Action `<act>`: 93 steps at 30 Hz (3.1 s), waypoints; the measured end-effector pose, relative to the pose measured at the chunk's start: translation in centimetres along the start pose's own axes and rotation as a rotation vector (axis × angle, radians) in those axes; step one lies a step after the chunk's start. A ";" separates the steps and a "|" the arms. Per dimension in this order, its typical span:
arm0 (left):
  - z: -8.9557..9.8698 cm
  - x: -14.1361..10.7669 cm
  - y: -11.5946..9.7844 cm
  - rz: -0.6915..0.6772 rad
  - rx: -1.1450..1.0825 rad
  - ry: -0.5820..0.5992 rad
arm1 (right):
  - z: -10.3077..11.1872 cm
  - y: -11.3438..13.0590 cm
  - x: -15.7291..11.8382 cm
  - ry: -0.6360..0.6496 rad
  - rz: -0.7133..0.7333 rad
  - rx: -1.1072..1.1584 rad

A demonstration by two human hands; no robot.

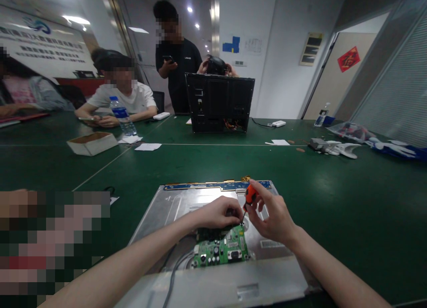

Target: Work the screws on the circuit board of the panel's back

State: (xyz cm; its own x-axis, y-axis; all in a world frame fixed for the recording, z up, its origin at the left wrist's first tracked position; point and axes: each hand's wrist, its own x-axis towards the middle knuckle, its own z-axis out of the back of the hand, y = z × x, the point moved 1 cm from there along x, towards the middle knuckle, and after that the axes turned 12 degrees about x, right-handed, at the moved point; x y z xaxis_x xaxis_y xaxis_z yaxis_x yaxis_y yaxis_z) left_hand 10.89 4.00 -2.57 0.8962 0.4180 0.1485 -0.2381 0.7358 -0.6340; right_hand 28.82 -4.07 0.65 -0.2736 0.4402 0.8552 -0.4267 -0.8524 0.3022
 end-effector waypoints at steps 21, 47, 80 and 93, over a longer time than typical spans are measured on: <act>-0.2 0.0 0.3 -0.006 -0.005 0.012 | -0.1 0.0 0.0 0.017 -0.001 0.043; -0.2 0.0 0.1 0.001 -0.037 0.000 | -0.2 0.1 -0.1 -0.001 -0.016 -0.011; -0.2 0.1 0.1 -0.009 -0.021 -0.010 | -0.2 0.0 0.1 0.018 -0.024 0.025; -0.4 0.1 0.5 -0.012 -0.019 -0.024 | -0.1 0.1 0.1 0.007 0.012 -0.033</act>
State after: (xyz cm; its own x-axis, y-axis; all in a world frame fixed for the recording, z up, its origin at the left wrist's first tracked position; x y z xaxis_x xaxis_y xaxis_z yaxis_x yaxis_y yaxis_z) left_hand 11.00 4.22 -3.14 0.8898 0.4217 0.1742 -0.2198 0.7308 -0.6463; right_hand 28.64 -4.08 0.73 -0.2845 0.4319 0.8559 -0.4514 -0.8480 0.2778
